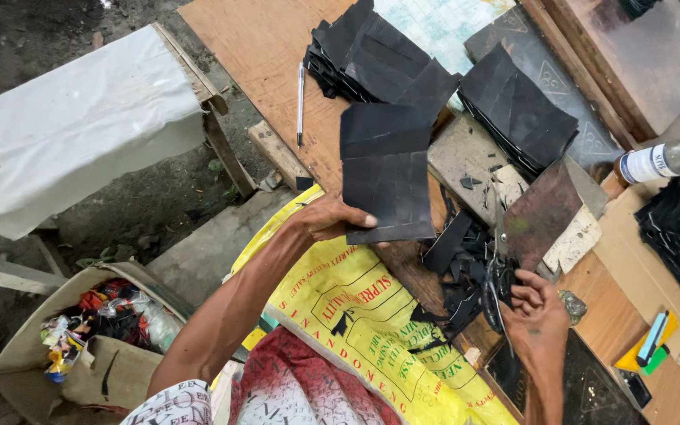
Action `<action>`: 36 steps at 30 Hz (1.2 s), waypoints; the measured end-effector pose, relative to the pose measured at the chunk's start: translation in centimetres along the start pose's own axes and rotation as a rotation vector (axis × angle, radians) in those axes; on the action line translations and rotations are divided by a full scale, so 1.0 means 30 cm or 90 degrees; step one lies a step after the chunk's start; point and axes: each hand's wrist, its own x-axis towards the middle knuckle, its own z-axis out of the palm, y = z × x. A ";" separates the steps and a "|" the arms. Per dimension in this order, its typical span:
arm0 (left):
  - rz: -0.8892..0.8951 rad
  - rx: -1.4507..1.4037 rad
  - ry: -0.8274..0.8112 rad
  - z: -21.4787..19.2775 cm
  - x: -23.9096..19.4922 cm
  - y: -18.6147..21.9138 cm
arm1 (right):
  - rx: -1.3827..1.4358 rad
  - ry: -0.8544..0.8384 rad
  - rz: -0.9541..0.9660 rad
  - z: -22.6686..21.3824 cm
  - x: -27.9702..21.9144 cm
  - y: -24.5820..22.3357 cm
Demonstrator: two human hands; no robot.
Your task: The person uses shears to cut a stack of black material into smaller rectangular pieces. They then place a brown template on the table, align the cut pieces, and use a white marker to draw lines on the template before resuming cutting.
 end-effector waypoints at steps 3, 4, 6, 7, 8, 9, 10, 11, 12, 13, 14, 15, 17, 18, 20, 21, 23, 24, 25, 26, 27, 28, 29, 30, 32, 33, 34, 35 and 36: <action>0.039 0.093 0.001 -0.054 0.019 -0.022 | -0.102 0.007 -0.075 0.015 -0.004 0.030; 0.056 0.093 -0.019 -0.060 0.023 -0.024 | -0.177 0.011 -0.121 0.026 -0.008 0.023; 0.053 0.076 -0.025 -0.047 0.024 -0.012 | -0.377 0.056 -0.210 0.031 -0.034 -0.008; 0.035 0.059 -0.012 -0.034 0.018 0.004 | -0.477 0.079 -0.255 0.032 -0.044 -0.026; 0.016 0.043 0.002 -0.019 0.011 0.020 | -0.454 0.096 -0.242 0.034 -0.045 -0.042; 0.008 0.026 -0.002 -0.004 0.005 0.033 | -0.431 0.113 -0.228 0.036 -0.047 -0.052; 0.000 0.008 -0.005 0.009 -0.001 0.043 | -0.408 0.129 -0.214 0.037 -0.048 -0.055; -0.008 -0.008 -0.011 0.019 -0.002 0.052 | -0.356 0.126 -0.199 0.038 -0.049 -0.052; -0.006 -0.002 -0.024 0.026 -0.003 0.059 | -0.303 0.123 -0.184 0.039 -0.050 -0.046; -0.002 0.004 -0.038 0.028 -0.002 0.067 | -0.250 0.120 -0.170 0.040 -0.048 -0.039; 0.001 0.011 -0.051 0.029 -0.001 0.072 | -0.179 0.110 -0.146 0.042 -0.044 -0.033; -0.005 0.007 -0.050 0.027 0.001 0.072 | -0.107 0.100 -0.122 0.044 -0.041 -0.030; -0.020 0.000 -0.049 0.024 0.010 0.065 | 0.050 0.071 -0.001 0.045 -0.038 -0.036; -0.023 -0.006 -0.055 0.020 0.016 0.063 | 0.135 0.051 0.094 0.045 -0.036 -0.041; -0.033 -0.018 -0.069 0.017 0.027 0.054 | 0.289 -0.046 0.174 0.061 -0.067 -0.024; -0.029 -0.011 -0.074 0.015 0.033 0.053 | 0.357 -0.125 0.155 0.068 -0.090 -0.004; -0.020 0.000 -0.081 0.011 0.034 0.050 | 0.352 -0.173 0.118 0.101 -0.135 0.060; -0.027 -0.008 -0.076 0.010 0.035 0.052 | 0.280 -0.142 0.101 0.157 -0.154 0.102; -0.035 -0.016 -0.069 0.011 0.035 0.054 | 0.208 -0.111 0.086 0.185 -0.165 0.130; -0.043 -0.025 -0.063 0.015 0.034 0.057 | 0.227 -0.143 0.072 0.191 -0.181 0.143; -0.035 -0.023 -0.061 0.020 0.033 0.061 | 0.246 -0.176 0.057 0.207 -0.208 0.147; -0.027 -0.022 -0.058 0.028 0.030 0.067 | 0.266 -0.208 0.043 0.223 -0.229 0.140; -0.020 -0.020 -0.057 0.039 0.027 0.074 | 0.245 -0.233 0.036 0.239 -0.234 0.123; -0.015 -0.022 -0.061 0.047 0.020 0.083 | 0.223 -0.258 0.029 0.256 -0.232 0.103; -0.004 -0.028 -0.074 0.060 0.020 0.090 | 0.143 -0.279 0.047 0.259 -0.231 0.061; -0.006 -0.025 -0.075 0.065 0.020 0.093 | 0.088 -0.278 0.071 0.258 -0.232 0.037; -0.008 -0.022 -0.076 0.068 0.020 0.093 | 0.032 -0.277 0.095 0.257 -0.232 0.015; -0.013 -0.020 -0.076 0.069 0.020 0.087 | -0.014 -0.270 0.069 0.258 -0.233 -0.001; -0.018 -0.016 -0.072 0.068 0.021 0.079 | -0.060 -0.263 0.044 0.260 -0.232 -0.015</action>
